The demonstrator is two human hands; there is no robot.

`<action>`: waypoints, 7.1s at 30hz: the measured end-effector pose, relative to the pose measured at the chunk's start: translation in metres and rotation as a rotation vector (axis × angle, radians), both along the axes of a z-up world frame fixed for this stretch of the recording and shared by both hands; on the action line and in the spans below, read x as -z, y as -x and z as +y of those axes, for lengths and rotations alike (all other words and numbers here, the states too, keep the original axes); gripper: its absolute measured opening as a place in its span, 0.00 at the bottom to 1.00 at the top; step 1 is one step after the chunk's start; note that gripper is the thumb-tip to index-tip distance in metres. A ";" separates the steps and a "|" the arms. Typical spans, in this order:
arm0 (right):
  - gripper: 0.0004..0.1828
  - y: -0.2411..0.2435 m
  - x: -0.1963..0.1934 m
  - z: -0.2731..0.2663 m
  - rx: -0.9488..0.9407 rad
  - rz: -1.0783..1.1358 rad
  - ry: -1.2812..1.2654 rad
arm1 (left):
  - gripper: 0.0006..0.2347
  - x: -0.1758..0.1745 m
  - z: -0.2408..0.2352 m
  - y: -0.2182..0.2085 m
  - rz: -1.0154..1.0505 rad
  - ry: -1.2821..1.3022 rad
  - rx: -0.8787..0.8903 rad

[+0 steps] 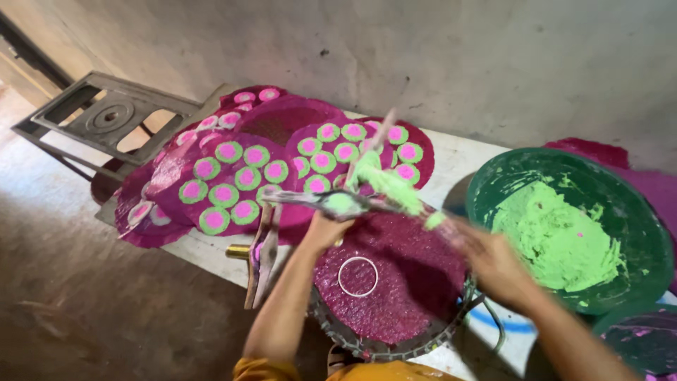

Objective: The person uses a handheld wooden mold to form pink and green patterned dough discs, pressing colorful dough into the tool and arranging the finished pieces on sheets.

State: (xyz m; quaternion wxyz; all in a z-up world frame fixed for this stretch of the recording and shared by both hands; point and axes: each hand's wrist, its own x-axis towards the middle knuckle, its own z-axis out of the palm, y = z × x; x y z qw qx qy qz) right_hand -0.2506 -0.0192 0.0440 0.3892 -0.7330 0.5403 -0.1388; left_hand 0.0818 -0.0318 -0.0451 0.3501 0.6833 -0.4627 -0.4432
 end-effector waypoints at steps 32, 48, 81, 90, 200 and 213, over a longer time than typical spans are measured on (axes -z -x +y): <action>0.23 0.010 -0.062 -0.037 -0.454 0.177 0.024 | 0.23 -0.107 0.046 0.046 -0.507 0.127 0.208; 0.21 -0.033 -0.134 0.041 -0.804 0.794 0.790 | 0.28 -0.047 0.080 0.022 -0.471 0.100 0.215; 0.22 -0.092 0.036 0.020 -0.168 -0.326 0.236 | 0.21 -0.033 0.043 0.017 -0.854 0.579 -0.056; 0.24 0.007 0.069 -0.003 -0.025 -0.120 0.341 | 0.19 0.019 0.011 -0.052 -0.148 0.284 -0.205; 0.38 -0.102 0.040 0.056 -0.189 0.126 -0.398 | 0.16 0.077 0.000 -0.032 1.960 0.756 0.462; 0.44 -0.019 0.040 0.044 -0.008 0.361 -0.617 | 0.27 0.083 0.046 0.000 1.199 0.401 0.193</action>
